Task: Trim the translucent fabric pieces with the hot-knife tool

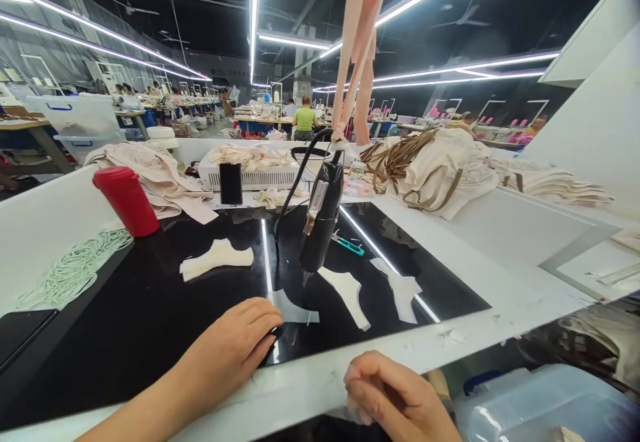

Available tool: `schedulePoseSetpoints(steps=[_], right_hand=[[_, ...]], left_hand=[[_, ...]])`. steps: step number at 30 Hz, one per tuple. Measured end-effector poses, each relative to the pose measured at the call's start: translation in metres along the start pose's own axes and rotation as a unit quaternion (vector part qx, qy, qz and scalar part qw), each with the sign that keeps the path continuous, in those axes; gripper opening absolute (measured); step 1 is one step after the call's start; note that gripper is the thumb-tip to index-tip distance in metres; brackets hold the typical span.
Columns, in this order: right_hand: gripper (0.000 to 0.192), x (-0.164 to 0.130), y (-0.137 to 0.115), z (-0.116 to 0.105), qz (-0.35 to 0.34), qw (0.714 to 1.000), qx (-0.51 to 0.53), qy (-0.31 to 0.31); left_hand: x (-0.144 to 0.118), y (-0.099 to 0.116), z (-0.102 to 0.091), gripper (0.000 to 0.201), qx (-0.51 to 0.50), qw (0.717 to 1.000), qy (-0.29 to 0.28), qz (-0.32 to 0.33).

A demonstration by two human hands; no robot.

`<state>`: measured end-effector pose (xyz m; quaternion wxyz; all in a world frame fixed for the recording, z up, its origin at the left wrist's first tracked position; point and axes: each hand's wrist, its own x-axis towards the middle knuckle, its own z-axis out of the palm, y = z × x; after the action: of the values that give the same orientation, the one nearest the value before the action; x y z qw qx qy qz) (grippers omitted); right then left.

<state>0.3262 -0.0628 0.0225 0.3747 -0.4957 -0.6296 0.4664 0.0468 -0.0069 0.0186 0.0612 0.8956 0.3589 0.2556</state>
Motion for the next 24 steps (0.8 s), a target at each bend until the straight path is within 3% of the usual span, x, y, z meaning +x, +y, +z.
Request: schedulePoseSetpoints(steps=[6,9,15,20,24], right_hand=[[0.015,0.018,0.011,0.000,-0.175,0.972,-0.151,-0.053],[0.017,0.034,0.012,0.002,-0.215,0.953,-0.207,-0.046],[0.023,0.055,0.012,0.007,-0.218,0.939,-0.253,-0.081],[0.019,0.032,0.012,-0.010,-0.222,0.938,-0.255,-0.076],[0.018,0.011,0.015,-0.026,-0.161,0.958,-0.229,-0.062]], left_hand=[[0.001,-0.006,0.012,0.029,0.069,0.997,-0.004,0.018],[0.001,-0.008,0.015,0.030,0.071,0.997,-0.012,0.017],[0.003,-0.005,0.014,0.029,0.071,0.997,-0.024,0.019],[0.004,-0.003,0.013,0.029,0.072,0.997,-0.031,0.023],[0.006,-0.003,0.012,0.029,0.079,0.996,-0.036,0.026]])
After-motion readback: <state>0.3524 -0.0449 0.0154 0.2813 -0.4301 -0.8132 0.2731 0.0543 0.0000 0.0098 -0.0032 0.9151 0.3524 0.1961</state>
